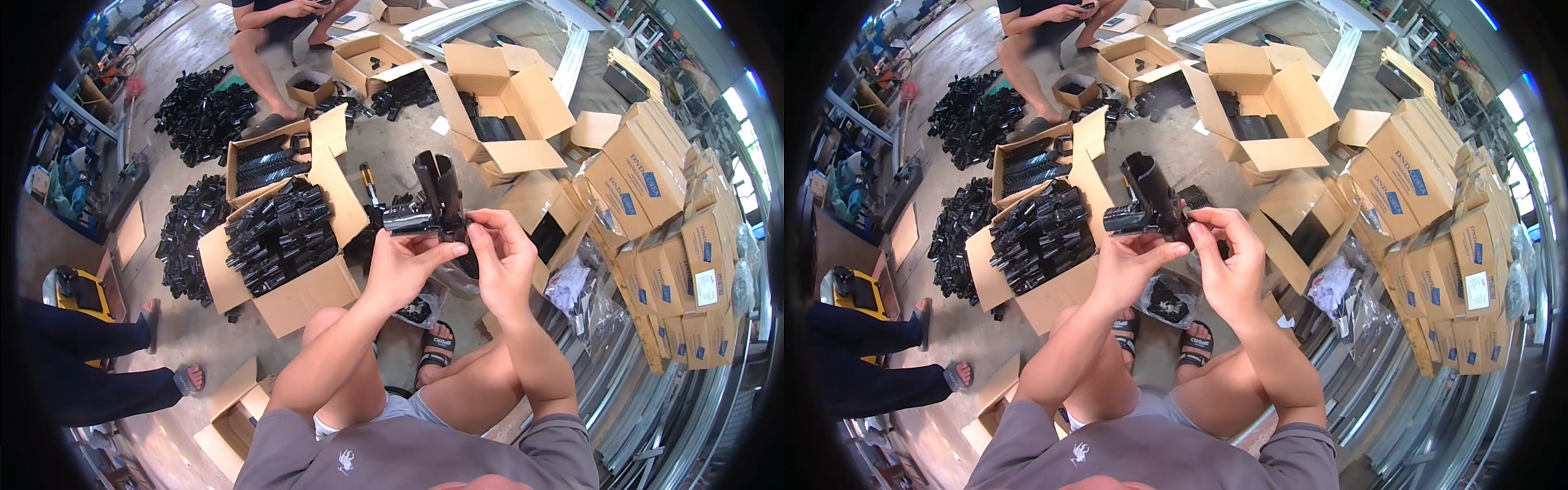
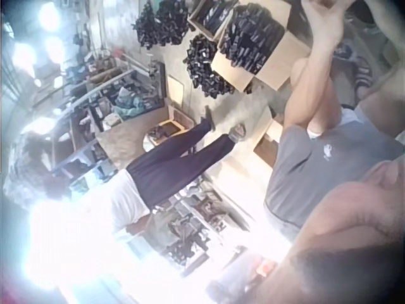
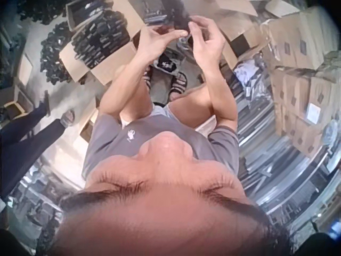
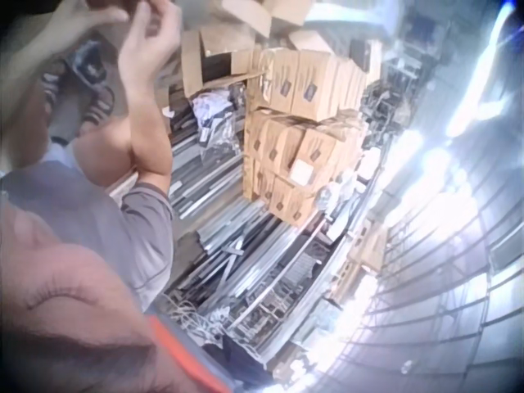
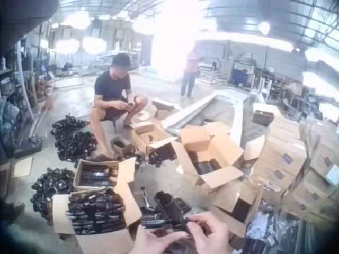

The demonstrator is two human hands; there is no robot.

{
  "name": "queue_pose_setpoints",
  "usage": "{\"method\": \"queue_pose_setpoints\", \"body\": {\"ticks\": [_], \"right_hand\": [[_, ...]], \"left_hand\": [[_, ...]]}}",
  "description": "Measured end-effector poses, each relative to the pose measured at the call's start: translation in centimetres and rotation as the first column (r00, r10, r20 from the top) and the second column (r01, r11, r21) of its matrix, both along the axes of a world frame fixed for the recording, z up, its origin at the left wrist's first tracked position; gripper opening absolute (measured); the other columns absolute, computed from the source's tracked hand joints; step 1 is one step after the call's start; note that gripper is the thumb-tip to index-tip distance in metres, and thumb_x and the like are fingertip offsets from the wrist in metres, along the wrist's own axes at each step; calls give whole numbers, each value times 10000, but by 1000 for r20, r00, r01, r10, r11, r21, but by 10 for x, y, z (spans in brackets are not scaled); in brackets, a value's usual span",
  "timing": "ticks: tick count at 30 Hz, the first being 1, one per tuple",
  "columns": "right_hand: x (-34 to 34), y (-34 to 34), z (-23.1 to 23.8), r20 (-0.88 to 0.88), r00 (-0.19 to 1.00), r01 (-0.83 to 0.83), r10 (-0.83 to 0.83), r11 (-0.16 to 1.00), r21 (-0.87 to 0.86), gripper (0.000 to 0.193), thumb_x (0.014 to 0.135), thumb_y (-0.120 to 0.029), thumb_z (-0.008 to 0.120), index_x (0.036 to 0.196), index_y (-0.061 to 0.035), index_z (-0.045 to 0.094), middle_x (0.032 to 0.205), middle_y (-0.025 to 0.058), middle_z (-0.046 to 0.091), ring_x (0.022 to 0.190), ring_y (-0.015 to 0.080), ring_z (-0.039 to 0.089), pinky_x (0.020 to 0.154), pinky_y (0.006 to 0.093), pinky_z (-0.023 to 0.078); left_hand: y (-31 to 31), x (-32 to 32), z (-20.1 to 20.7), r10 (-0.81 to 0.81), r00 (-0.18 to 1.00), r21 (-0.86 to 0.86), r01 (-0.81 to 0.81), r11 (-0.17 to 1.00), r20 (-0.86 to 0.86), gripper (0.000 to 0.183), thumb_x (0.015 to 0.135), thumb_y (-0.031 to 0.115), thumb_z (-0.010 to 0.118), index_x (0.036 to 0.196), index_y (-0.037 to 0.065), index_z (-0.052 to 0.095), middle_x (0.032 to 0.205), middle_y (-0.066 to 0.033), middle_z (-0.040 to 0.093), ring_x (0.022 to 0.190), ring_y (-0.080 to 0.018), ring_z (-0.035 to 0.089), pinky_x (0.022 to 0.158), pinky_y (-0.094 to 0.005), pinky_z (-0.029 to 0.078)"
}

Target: The person picks up and joins several black metal components together by hand while sitting on the floor of a fabrication shop.

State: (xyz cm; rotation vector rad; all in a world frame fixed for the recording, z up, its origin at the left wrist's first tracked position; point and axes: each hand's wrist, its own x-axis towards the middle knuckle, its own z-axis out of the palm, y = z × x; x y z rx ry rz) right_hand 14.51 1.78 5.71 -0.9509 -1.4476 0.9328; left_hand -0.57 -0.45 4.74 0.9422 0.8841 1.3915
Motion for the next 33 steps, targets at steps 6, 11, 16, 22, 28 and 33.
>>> {"method": "queue_pose_setpoints", "body": {"ticks": [6,11,16,22,28,33], "right_hand": [[-3,-12,11,-65,998,-10,11,1000,4,116,929,-39,667,1023,31,661,962,81,654,834,115,591,752,248,472],[-4,-16,10,-26,997,71,-68,988,138,105,899,-7,688,992,36,667,981,121,664,892,173,623,825,283,490],[-7,-15,6,-49,994,101,-93,978,184,109,889,7,692,992,35,670,990,128,668,896,184,632,825,287,492],[-9,-14,4,-69,993,107,-95,974,199,115,881,15,697,991,35,671,988,129,665,892,181,629,821,283,488],[-9,-17,3,-86,992,109,-96,981,163,107,888,-2,697,987,29,674,985,122,670,892,185,630,827,287,486],[-10,-13,-2,-67,988,150,-138,965,215,100,882,-9,701,975,21,681,978,123,675,890,207,639,821,305,493]], "left_hand": [[-4,6,-2,36,992,115,-50,992,119,407,770,-105,781,1145,-32,641,1091,-106,702,986,-135,663,865,-305,567],[-5,6,-6,-18,981,176,-16,984,192,546,766,-109,773,1269,-8,587,1328,-166,604,1137,-215,638,938,-353,573],[-4,4,-7,-57,981,166,26,986,185,547,768,-99,776,1273,-1,589,1337,-166,598,1142,-217,636,934,-359,573],[-3,4,-9,-61,978,179,25,983,198,556,764,-96,781,1277,8,594,1343,-159,596,1133,-213,642,920,-354,578],[-5,3,-6,-55,983,141,30,989,173,545,767,-97,777,1272,8,600,1344,-153,595,1117,-200,647,898,-337,588],[-3,5,-7,-38,984,133,14,991,176,524,774,-105,766,1261,7,610,1343,-137,597,1118,-189,642,902,-326,581]]}}
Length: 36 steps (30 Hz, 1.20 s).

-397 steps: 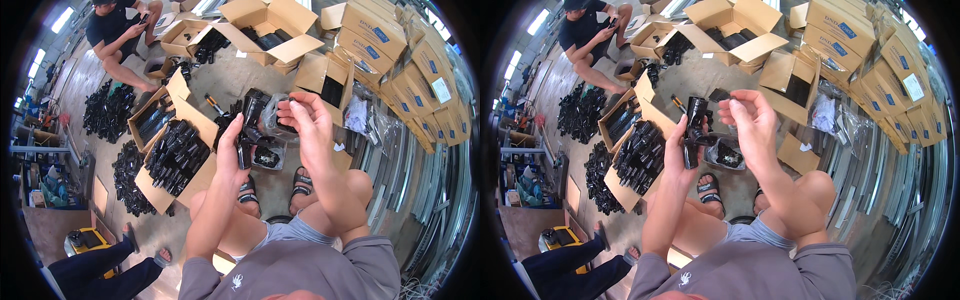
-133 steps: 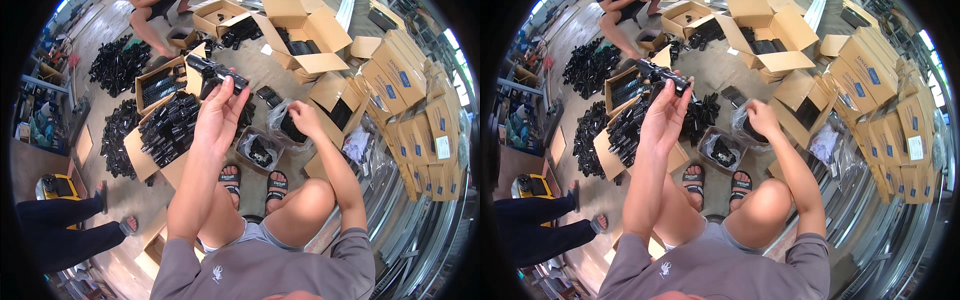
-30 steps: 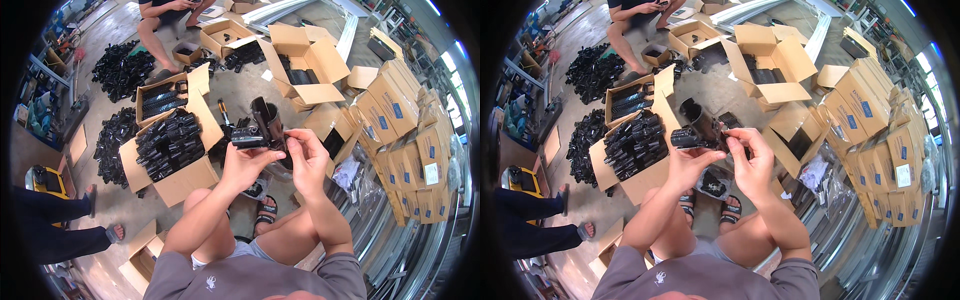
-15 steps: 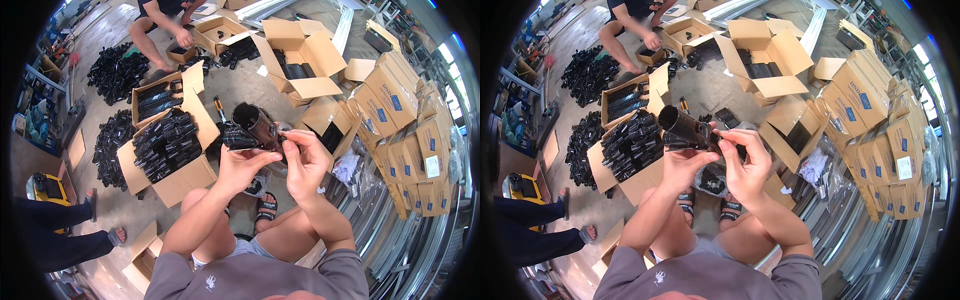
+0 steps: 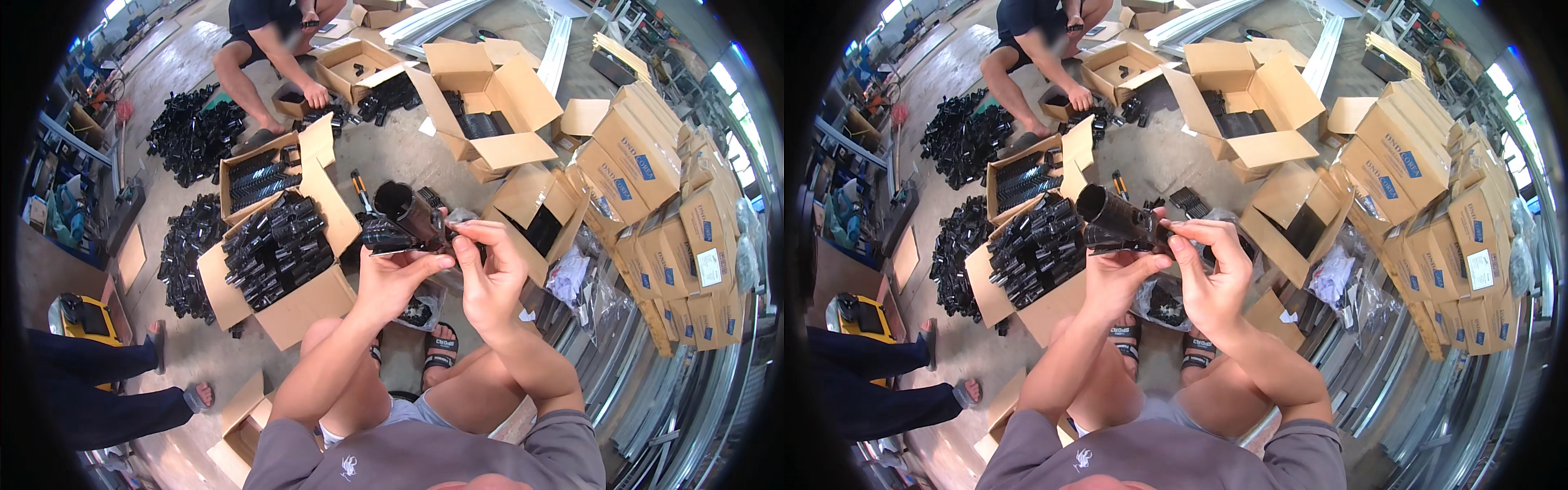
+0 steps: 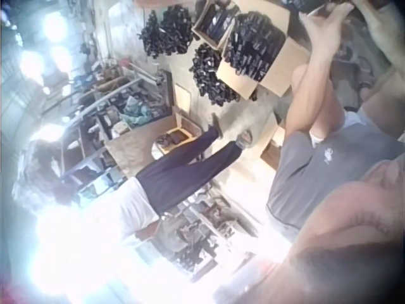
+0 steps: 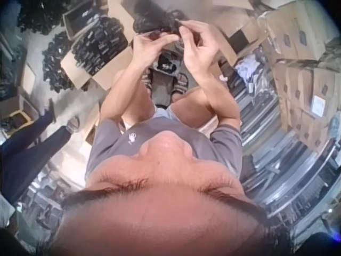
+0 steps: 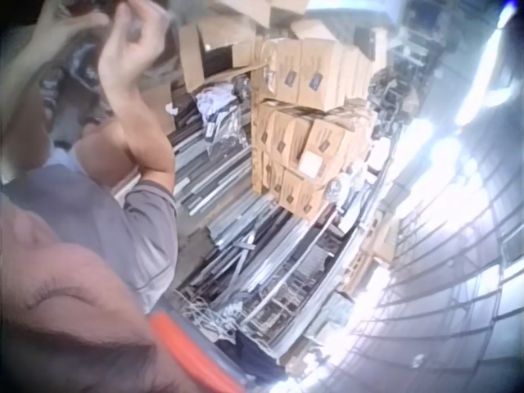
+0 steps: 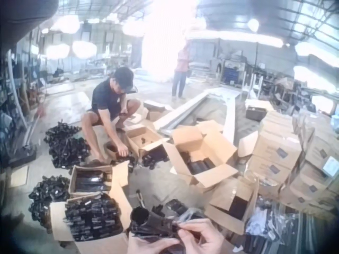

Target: The person picks up and joins several black metal components together by hand while sitting on the floor of a fabrication shop.

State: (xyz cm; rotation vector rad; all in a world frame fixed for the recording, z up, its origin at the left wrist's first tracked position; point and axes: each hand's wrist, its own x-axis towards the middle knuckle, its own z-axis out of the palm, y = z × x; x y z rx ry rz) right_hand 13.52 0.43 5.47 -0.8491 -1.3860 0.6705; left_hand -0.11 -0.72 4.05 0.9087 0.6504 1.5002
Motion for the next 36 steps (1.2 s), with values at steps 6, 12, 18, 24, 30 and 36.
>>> {"method": "queue_pose_setpoints", "body": {"ticks": [6,12,18,24,30,36], "right_hand": [[5,3,16,161,986,31,-34,999,22,90,844,-12,724,927,9,696,903,128,683,849,240,652,783,324,508],[11,4,23,310,946,61,-92,992,109,115,822,-16,729,934,-2,706,888,116,701,822,275,651,760,346,514],[10,1,23,471,874,-9,-117,966,257,270,844,-54,695,1107,5,698,1039,134,677,924,309,639,812,385,522],[7,9,7,647,763,-116,-13,981,157,529,847,-104,668,1354,-7,547,1179,157,605,1052,331,612,864,403,531],[2,23,-11,665,738,-102,-115,955,277,501,817,-105,687,1283,34,567,1061,161,620,942,328,638,796,388,550],[17,32,3,529,841,-38,110,989,-146,312,823,-152,718,1071,33,678,924,185,663,765,343,684,667,380,557]], "left_hand": [[2,-2,-4,-9,1000,-53,9,999,-1,497,784,-124,742,1247,13,624,1348,-124,600,1144,-197,626,980,-368,533],[3,-1,-7,-12,997,-129,3,992,-74,493,785,-93,759,1249,29,642,1283,-79,650,1099,-147,634,965,-320,517],[2,7,3,39,995,-152,-25,988,87,404,860,-4,738,1252,32,651,1061,7,688,843,-37,599,753,-231,505],[7,8,-10,29,960,-358,75,931,277,170,955,191,673,1099,106,696,1005,37,690,893,-57,595,839,-251,459],[10,10,-18,47,977,-480,61,875,209,226,967,320,657,1132,168,681,1057,72,666,943,-55,567,861,-284,420],[-1,-15,2,-431,898,-466,345,815,-87,467,989,428,591,1287,69,609,1225,-49,631,1175,-168,561,1012,-386,447]]}}
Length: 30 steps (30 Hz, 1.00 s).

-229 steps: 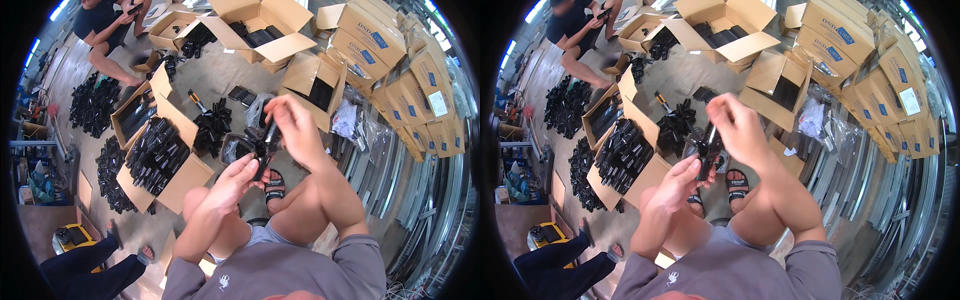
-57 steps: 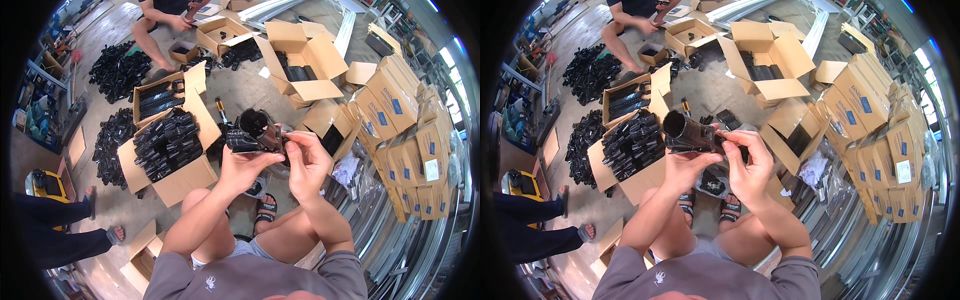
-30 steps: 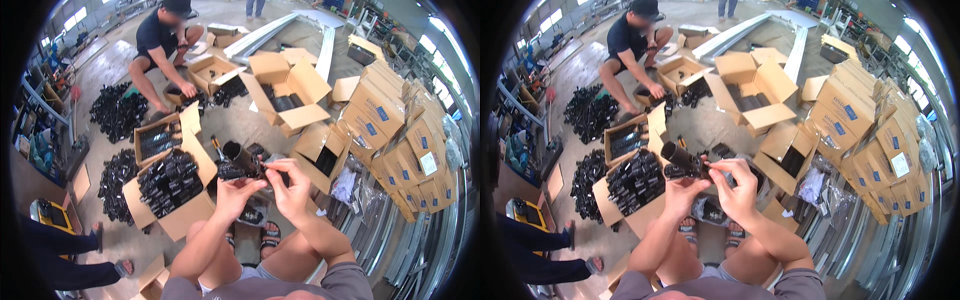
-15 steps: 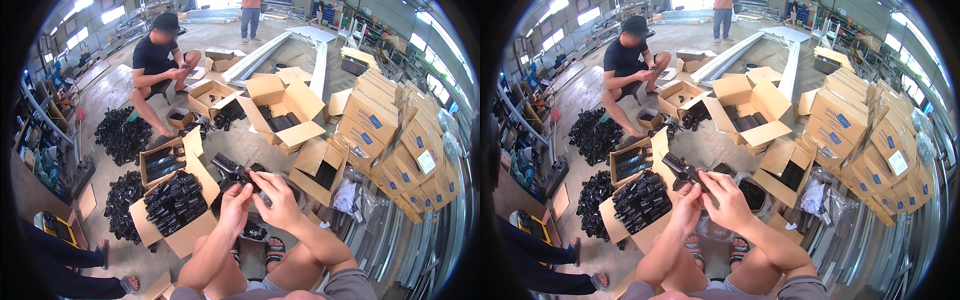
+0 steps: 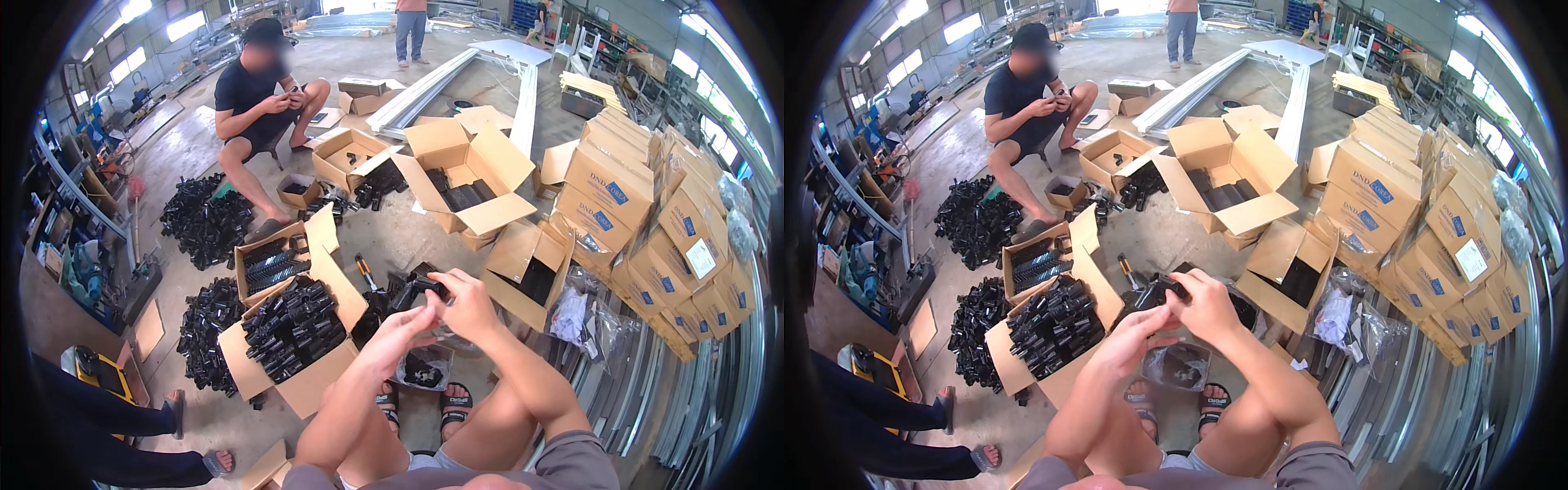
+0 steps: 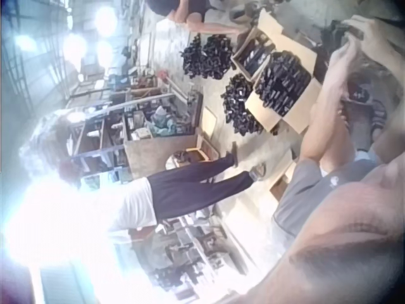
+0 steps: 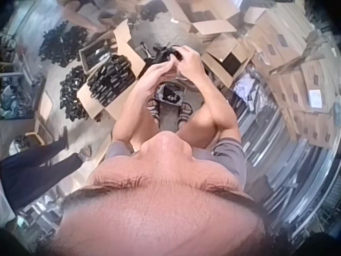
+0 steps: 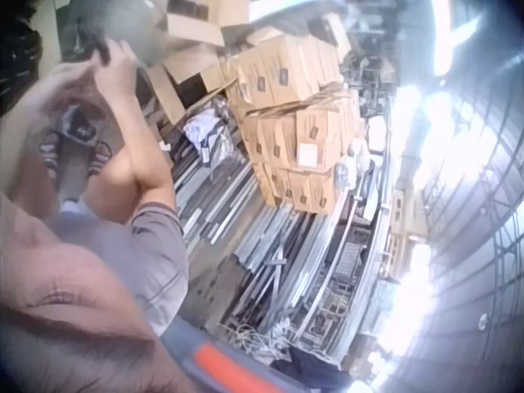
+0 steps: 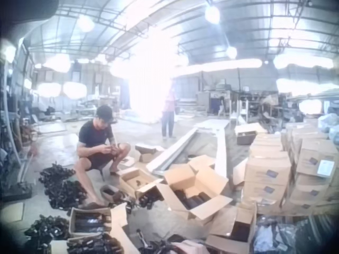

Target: The person picks up and joins several black metal components together by hand while sitting on the floor of a fabrication shop.

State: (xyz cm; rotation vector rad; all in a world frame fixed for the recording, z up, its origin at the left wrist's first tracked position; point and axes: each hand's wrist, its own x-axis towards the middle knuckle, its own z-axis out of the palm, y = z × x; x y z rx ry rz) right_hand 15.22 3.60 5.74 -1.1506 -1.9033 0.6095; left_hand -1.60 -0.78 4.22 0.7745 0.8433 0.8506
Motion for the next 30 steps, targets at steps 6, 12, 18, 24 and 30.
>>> {"method": "queue_pose_setpoints", "body": {"ticks": [6,12,18,24,30], "right_hand": [[18,19,-54,77,997,2,31,919,-394,253,842,-216,691,895,31,706,689,142,678,607,203,646,603,341,508],[30,26,-44,-272,956,-251,111,791,-559,197,905,-148,657,944,34,722,745,35,687,644,82,622,614,259,511],[29,13,-10,-402,903,-389,153,690,-610,197,943,-104,606,1032,35,714,821,30,692,674,77,617,630,238,512],[35,23,-16,-351,921,-358,170,723,-591,207,942,-135,597,1007,20,719,782,41,701,659,74,610,598,228,481],[38,24,-26,-376,916,-356,141,717,-600,209,951,-147,594,1053,12,684,817,48,703,652,80,619,595,235,501]], "left_hand": [[5,-2,-9,-111,937,70,142,987,-331,457,996,422,582,1098,-7,701,1038,-99,723,954,-151,673,756,-290,539],[24,-35,0,458,737,553,-138,822,-497,360,1027,261,536,1199,-29,661,1000,-67,700,900,-96,595,829,-251,473],[35,-29,-24,-226,954,-13,227,974,-197,464,1021,452,525,1156,40,690,982,-13,702,871,-74,611,758,-256,492],[26,-11,-21,-20,1000,-65,21,998,9,357,1008,368,583,1172,65,674,892,25,693,702,-24,604,571,-194,474],[29,-1,-26,82,994,-31,-84,996,-73,278,971,350,652,975,81,720,750,42,665,597,-25,567,499,-197,421]]}}
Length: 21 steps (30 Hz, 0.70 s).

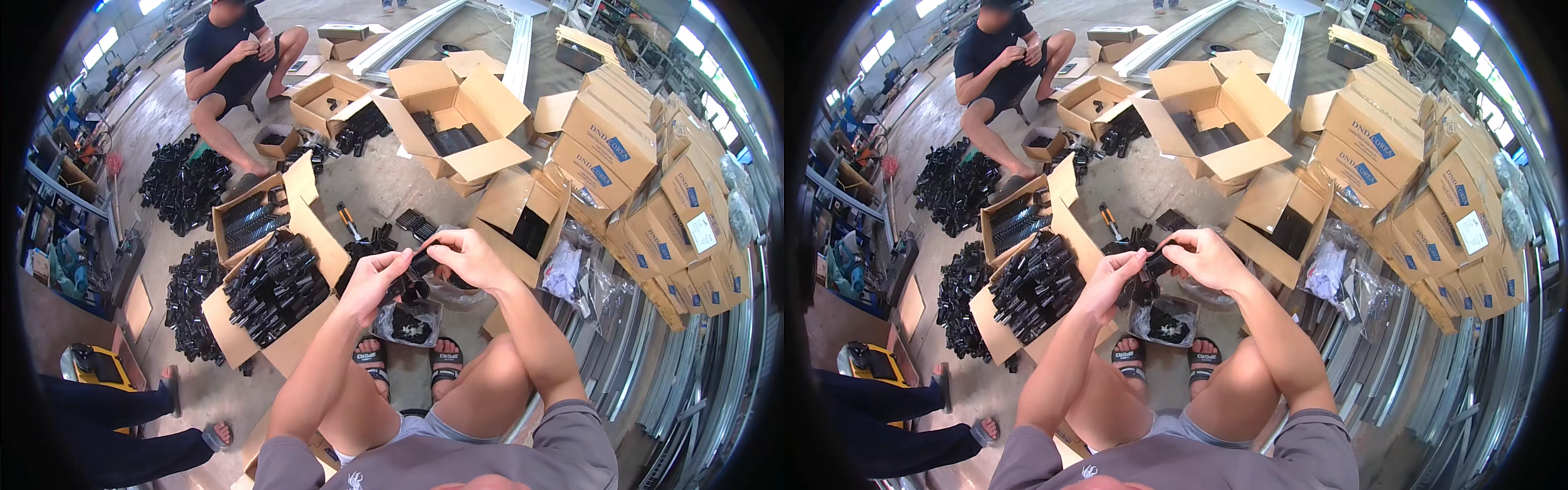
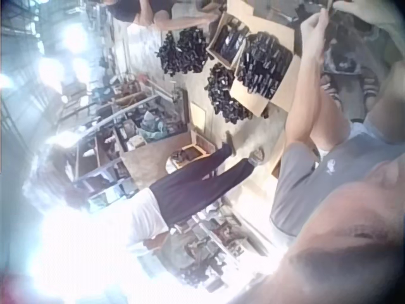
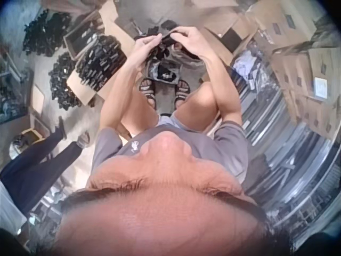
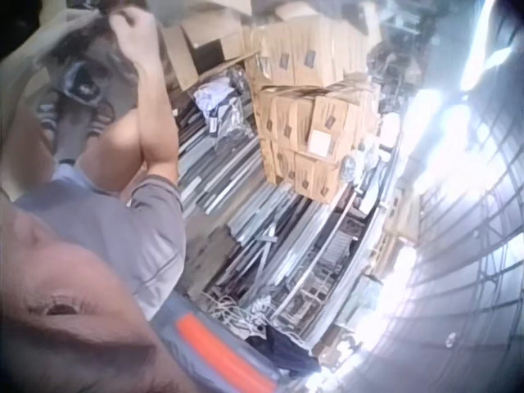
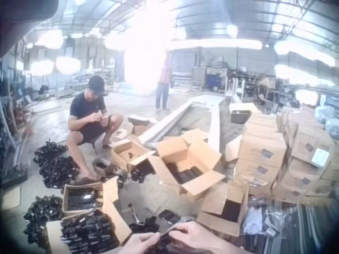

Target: The person picks up and joins several black metal components together by hand while sitting on the floor of a fabrication shop.

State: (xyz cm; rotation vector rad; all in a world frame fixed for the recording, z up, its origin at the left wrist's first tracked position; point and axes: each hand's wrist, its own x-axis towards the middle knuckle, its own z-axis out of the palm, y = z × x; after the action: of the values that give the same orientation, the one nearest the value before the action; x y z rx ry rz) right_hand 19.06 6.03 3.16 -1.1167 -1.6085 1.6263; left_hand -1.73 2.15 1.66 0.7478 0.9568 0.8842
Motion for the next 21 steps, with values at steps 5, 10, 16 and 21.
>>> {"method": "queue_pose_setpoints", "body": {"ticks": [5,10,16,21], "right_hand": [[0,-4,6,-65,995,76,-72,996,50,223,946,-123,634,1133,-9,594,885,38,648,675,78,586,598,229,481],[-8,-4,2,-232,959,193,-164,975,106,332,970,-314,656,1082,-4,615,844,30,640,672,91,597,588,236,486],[-4,37,-95,372,884,159,-282,932,327,392,979,-353,568,840,-1,669,688,147,655,637,225,647,600,384,518],[-50,-12,-213,954,75,-707,291,690,-155,258,748,-180,719,978,-65,752,1045,158,723,997,311,699,827,432,570]], "left_hand": [[1,2,0,38,999,-33,-39,999,-24,241,959,297,672,870,78,719,723,39,655,576,-34,569,481,-201,408],[-3,0,4,88,995,-126,-81,989,51,327,953,375,646,1000,55,694,838,-49,697,643,-115,628,548,-234,487],[-3,-3,12,225,963,-160,-201,966,150,367,941,402,651,1070,58,664,890,-79,690,631,-123,597,486,-228,422],[3,-10,20,328,920,-208,-285,936,213,411,935,422,653,1122,58,625,896,-71,681,626,-122,590,469,-226,430]]}}
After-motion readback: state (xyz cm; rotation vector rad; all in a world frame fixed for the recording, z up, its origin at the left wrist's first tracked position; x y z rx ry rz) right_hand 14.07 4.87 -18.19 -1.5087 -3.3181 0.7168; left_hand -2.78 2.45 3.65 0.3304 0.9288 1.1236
